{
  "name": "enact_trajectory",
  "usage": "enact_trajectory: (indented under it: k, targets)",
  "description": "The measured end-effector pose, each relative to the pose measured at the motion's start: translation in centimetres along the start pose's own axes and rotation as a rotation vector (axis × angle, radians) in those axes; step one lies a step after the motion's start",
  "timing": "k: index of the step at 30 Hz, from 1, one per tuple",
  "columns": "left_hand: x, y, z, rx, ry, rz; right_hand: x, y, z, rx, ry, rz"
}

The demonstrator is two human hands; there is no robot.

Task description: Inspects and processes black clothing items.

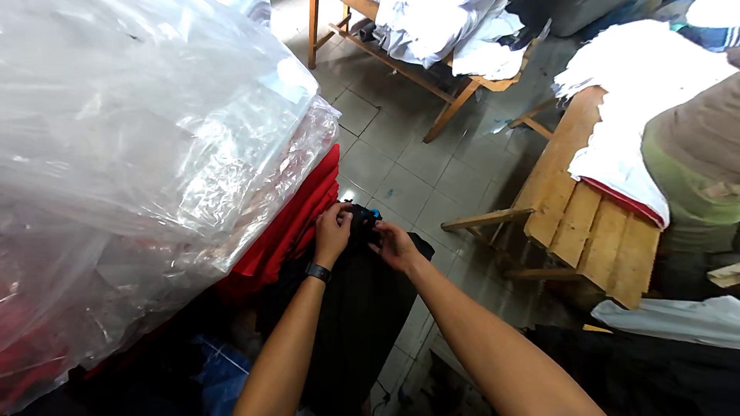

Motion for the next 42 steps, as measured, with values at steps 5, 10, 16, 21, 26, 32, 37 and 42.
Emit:
enact_trajectory:
  k: [5, 10, 16, 21, 26, 32, 37, 42]
  targets:
    - [1.0, -2.0, -0.7, -0.211, -0.01, 0.29, -0.6, -0.3, 0.6, 0.008, -0.032, -0.059]
    - [1.5, -2.0, -1.4, -0.305, 0.0, 0.259, -1.1, 0.1, 2.6, 0.023, -0.021, -0.27]
    - [0.9, 1.0, 0.1, -0.07, 0.126, -0.116, -2.2, 1.2, 6.3, -0.107, 0.083, -0.221]
    - [2.0, 2.8, 0.2, -0.04, 0.056, -0.344, -3.3, -0.1, 8.8, 0.289, 0.18, -0.042]
    - [5.4, 0.8, 0.1, -0.173, 0.066, -0.153, -4.6, -2.2, 10.0, 0.445, 0.115, -0.056]
    - [4.8, -1.1, 0.1, -0.481, 0.183, 0.102, -5.5, -0.6, 11.2, 0.398, 0.057, -0.27]
    - [4.5, 0.3, 1.2, -0.309, 0.207, -0.043, -6.4, 2.5, 13.2, 0.14, 0.099, -0.34]
    - [4.9, 0.7, 2.1, -0.232, 0.272, -0.097, -7.4, 4.6, 18.1, -0.011, 0.381, -0.338]
Point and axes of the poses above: each hand's wrist, its own x-axis away from the middle knuckle, its own y-axis out of the back of the hand, z = x × y, the point moved 2 cm from there along -x, towards the middle knuckle, and after that the axes turned 6 degrees about -z, right-handed, at the moved point
